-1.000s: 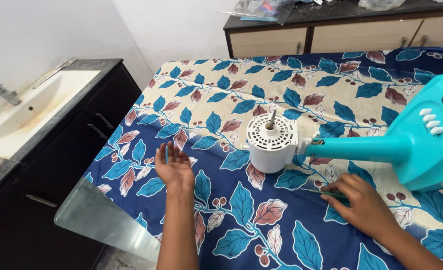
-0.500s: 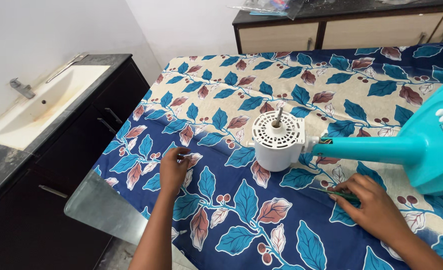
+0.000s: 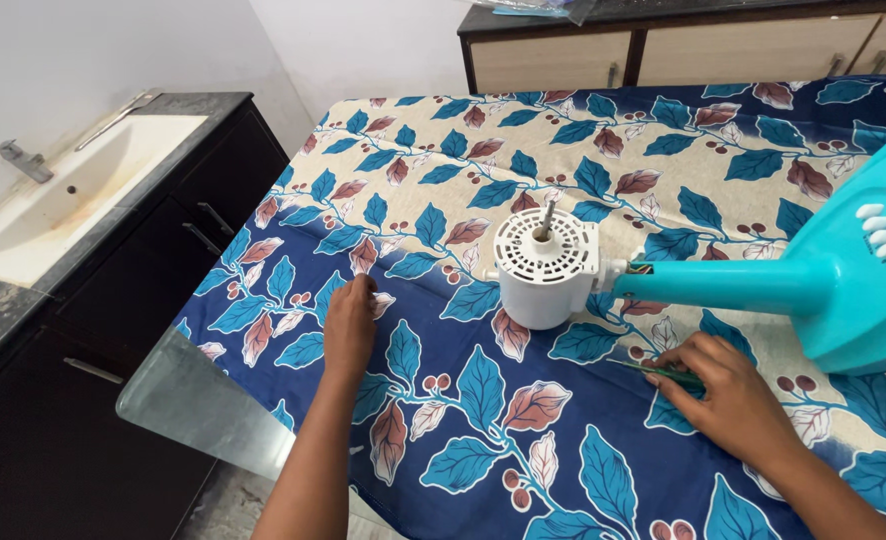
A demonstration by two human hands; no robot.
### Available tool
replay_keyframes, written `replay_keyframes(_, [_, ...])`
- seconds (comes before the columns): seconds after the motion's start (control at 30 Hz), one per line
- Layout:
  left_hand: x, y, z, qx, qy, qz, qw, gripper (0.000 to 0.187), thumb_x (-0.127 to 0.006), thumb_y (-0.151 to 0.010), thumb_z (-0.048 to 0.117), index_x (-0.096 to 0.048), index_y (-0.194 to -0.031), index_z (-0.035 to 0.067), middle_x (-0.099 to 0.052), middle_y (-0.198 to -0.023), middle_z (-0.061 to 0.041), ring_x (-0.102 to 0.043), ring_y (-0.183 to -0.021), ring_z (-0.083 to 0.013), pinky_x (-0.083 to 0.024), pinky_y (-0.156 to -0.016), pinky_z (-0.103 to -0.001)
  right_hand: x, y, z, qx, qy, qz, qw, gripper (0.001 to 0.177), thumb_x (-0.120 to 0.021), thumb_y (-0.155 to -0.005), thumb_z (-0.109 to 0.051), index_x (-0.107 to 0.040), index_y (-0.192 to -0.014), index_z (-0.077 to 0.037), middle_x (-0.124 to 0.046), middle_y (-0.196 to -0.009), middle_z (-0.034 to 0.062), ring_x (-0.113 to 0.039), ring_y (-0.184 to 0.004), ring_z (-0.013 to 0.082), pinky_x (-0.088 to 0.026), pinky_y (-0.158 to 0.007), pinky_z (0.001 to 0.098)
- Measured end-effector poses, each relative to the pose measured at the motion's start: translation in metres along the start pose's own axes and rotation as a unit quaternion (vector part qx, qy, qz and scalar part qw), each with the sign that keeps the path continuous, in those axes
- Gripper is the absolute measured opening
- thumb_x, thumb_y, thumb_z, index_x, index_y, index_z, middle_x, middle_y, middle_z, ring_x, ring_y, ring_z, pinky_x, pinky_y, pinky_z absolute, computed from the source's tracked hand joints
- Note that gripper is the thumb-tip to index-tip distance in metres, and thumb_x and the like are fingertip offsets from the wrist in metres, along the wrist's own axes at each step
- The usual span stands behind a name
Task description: The person uses a screwdriver to tighten the central hub of a disassembled electric fan. They then attach the front wire cage to the fan head and secure it by hand.
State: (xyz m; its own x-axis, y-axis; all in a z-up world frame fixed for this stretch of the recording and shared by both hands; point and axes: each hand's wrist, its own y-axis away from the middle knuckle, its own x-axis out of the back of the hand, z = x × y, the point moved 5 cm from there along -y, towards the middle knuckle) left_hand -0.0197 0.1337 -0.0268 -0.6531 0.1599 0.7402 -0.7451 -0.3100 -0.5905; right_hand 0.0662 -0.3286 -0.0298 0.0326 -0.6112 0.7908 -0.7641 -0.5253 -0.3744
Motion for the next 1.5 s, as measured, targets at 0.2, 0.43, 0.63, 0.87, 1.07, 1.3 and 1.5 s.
replay_keyframes(0.2, [-0.005,0.001,0.020,-0.005,-0.001,-0.008,1.000,0.023,-0.055,-0.084,-0.012,-0.055,-0.101,0.003,-0.065,-0.093,-0.017,-0.058,-0.091,-0.0396,-0.046,-0.079,-0.050,0.002,0.001,-0.004,0.021,-0.007,0.001,1.000,0.025,-0.080,-0.075,-0.028,-0.076,-0.090,-0.008,-0.063,-0.085,0.0065,-0.064,-0.088,0.0237,-0.050,-0.078,0.0393])
replay_keyframes(0.43, [-0.015,0.018,0.078,0.129,0.318,0.015,0.939,0.023,-0.062,-0.093,-0.004,-0.049,-0.111,0.003,-0.065,-0.090,-0.010,-0.066,-0.083,-0.0218,-0.052,-0.075,-0.032,0.011,0.003,-0.024,0.091,0.003,0.042,0.995,0.031,-0.080,-0.074,-0.025,-0.072,-0.099,-0.008,-0.062,-0.091,0.0084,-0.062,-0.092,0.0284,-0.049,-0.080,0.0423])
replay_keyframes(0.63, [-0.022,0.066,0.173,0.173,0.527,-0.024,0.832,0.042,-0.068,-0.091,-0.004,-0.050,-0.128,0.007,-0.064,-0.106,-0.006,-0.061,-0.081,-0.0105,-0.051,-0.067,-0.023,0.017,0.008,-0.054,0.159,-0.023,0.016,0.987,0.030,-0.079,-0.077,-0.019,-0.071,-0.104,-0.009,-0.065,-0.098,0.0091,-0.064,-0.096,0.0287,-0.050,-0.086,0.0419])
replay_keyframes(0.87, [-0.019,0.090,0.252,0.130,0.583,-0.110,0.794,0.068,-0.069,-0.086,-0.010,-0.040,-0.146,0.008,-0.059,-0.126,-0.010,-0.071,-0.088,-0.0095,-0.057,-0.074,-0.022,0.012,0.012,-0.081,0.189,-0.061,0.053,0.979,0.042,-0.076,-0.079,-0.012,-0.069,-0.119,-0.003,-0.067,-0.110,0.0133,-0.066,-0.101,0.0312,-0.054,-0.085,0.0411])
replay_keyframes(1.07, [-0.015,0.086,0.268,0.106,0.545,-0.152,0.818,0.081,-0.072,-0.085,-0.010,-0.036,-0.154,0.011,-0.059,-0.131,-0.012,-0.070,-0.087,-0.0108,-0.060,-0.079,-0.026,0.000,0.013,-0.070,0.166,-0.103,0.075,0.978,0.026,-0.076,-0.078,-0.007,-0.071,-0.103,-0.003,-0.070,-0.099,0.0086,-0.071,-0.093,0.0271,-0.056,-0.080,0.0380])
replay_keyframes(1.3, [-0.018,0.079,0.269,0.082,0.526,-0.182,0.827,0.074,-0.076,-0.083,-0.007,-0.044,-0.148,0.008,-0.060,-0.131,-0.012,-0.073,-0.092,-0.0108,-0.060,-0.079,-0.027,-0.005,0.012,-0.053,0.101,-0.151,0.087,0.979,0.019,-0.078,-0.075,-0.006,-0.071,-0.093,-0.004,-0.071,-0.095,0.0092,-0.072,-0.090,0.0246,-0.057,-0.076,0.0352])
replay_keyframes(1.5, [0.003,0.066,0.247,0.038,0.432,0.045,0.900,0.069,-0.091,-0.081,0.010,-0.053,-0.139,0.008,-0.065,-0.127,-0.012,-0.070,-0.104,-0.0215,-0.056,-0.088,-0.033,-0.013,0.014,-0.022,-0.046,-0.234,0.090,0.967,0.014,-0.083,-0.072,-0.001,-0.077,-0.085,-0.002,-0.077,-0.097,0.0061,-0.071,-0.069,0.0147,-0.056,-0.061,0.0284])
